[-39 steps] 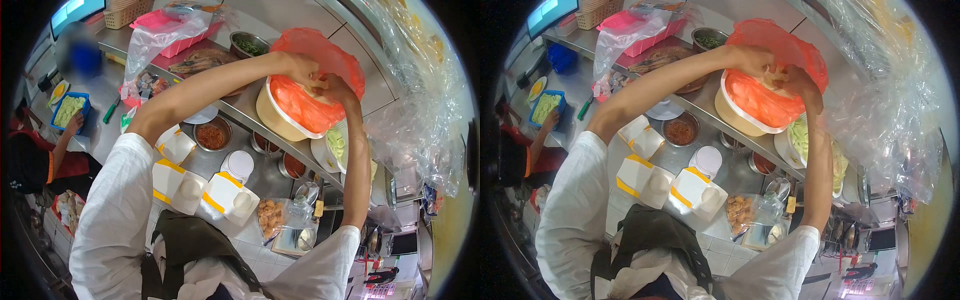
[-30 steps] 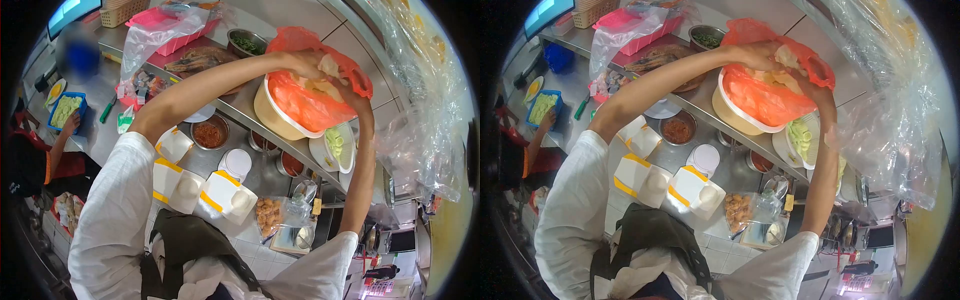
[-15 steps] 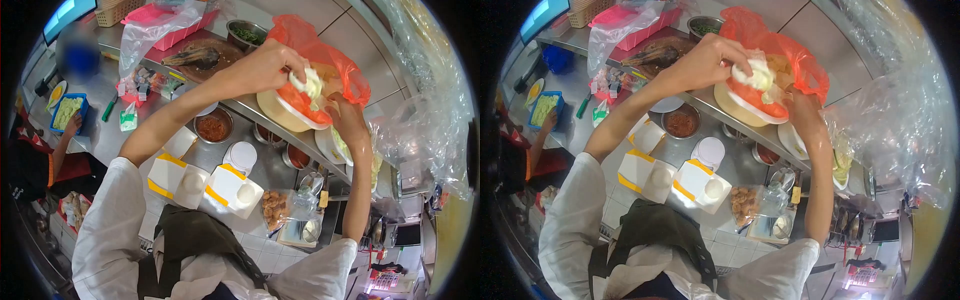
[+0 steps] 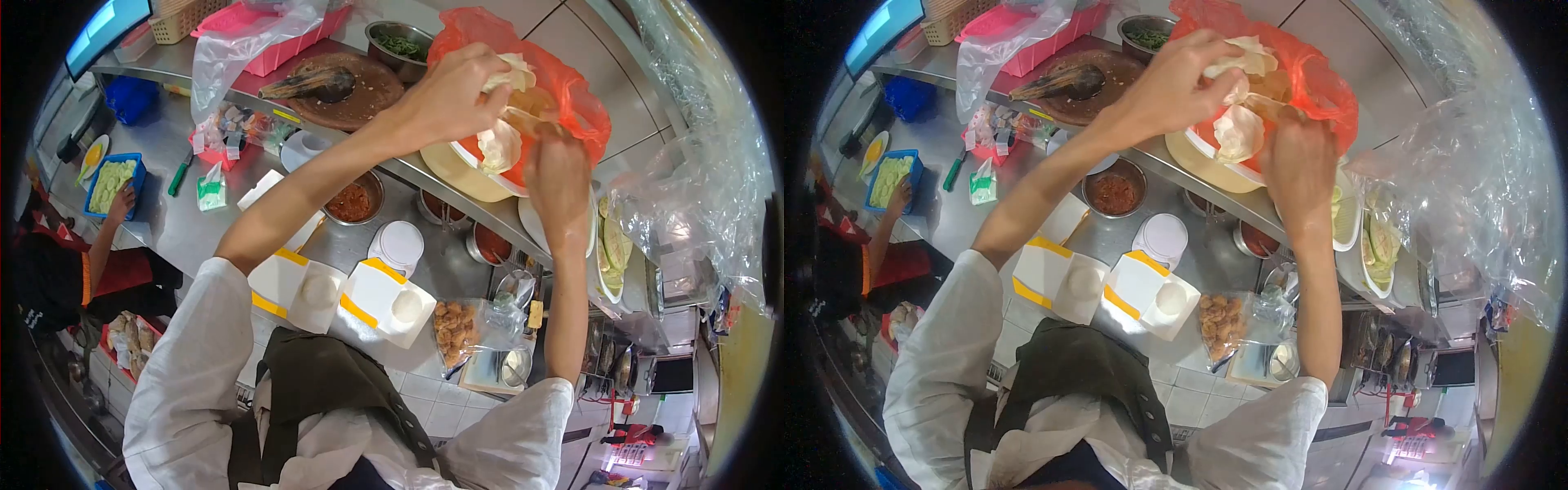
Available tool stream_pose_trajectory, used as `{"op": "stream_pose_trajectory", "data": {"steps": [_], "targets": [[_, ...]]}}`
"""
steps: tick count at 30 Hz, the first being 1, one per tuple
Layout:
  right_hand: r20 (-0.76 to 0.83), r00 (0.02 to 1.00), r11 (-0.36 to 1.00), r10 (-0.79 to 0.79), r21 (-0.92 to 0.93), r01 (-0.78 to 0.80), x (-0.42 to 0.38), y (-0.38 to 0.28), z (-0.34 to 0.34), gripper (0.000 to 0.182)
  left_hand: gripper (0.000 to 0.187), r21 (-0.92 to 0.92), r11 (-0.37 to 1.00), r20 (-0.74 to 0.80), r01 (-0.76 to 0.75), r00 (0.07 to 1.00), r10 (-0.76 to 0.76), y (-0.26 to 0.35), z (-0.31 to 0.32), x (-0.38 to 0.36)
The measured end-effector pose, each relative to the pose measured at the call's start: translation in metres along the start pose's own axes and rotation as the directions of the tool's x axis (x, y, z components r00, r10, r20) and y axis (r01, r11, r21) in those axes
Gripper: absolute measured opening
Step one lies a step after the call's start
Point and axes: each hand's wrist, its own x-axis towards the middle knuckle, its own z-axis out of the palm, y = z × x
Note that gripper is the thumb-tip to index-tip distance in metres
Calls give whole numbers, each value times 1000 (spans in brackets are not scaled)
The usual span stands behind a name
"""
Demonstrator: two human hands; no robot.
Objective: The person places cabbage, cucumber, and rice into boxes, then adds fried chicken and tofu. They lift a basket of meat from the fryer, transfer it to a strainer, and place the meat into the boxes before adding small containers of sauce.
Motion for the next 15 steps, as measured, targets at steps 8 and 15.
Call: {"op": "stream_pose_trajectory", "data": {"steps": [8, 15], "targets": [[382, 904, 863, 191, 374, -340, 5, 36, 34, 30, 27, 27, 994, 37, -109, 993, 108, -17, -15, 6], [-102, 974, 971, 204, 147, -188, 24, 42, 9, 30, 34, 58, 978, 155, -201, 970, 190, -47, 28, 44]]}}
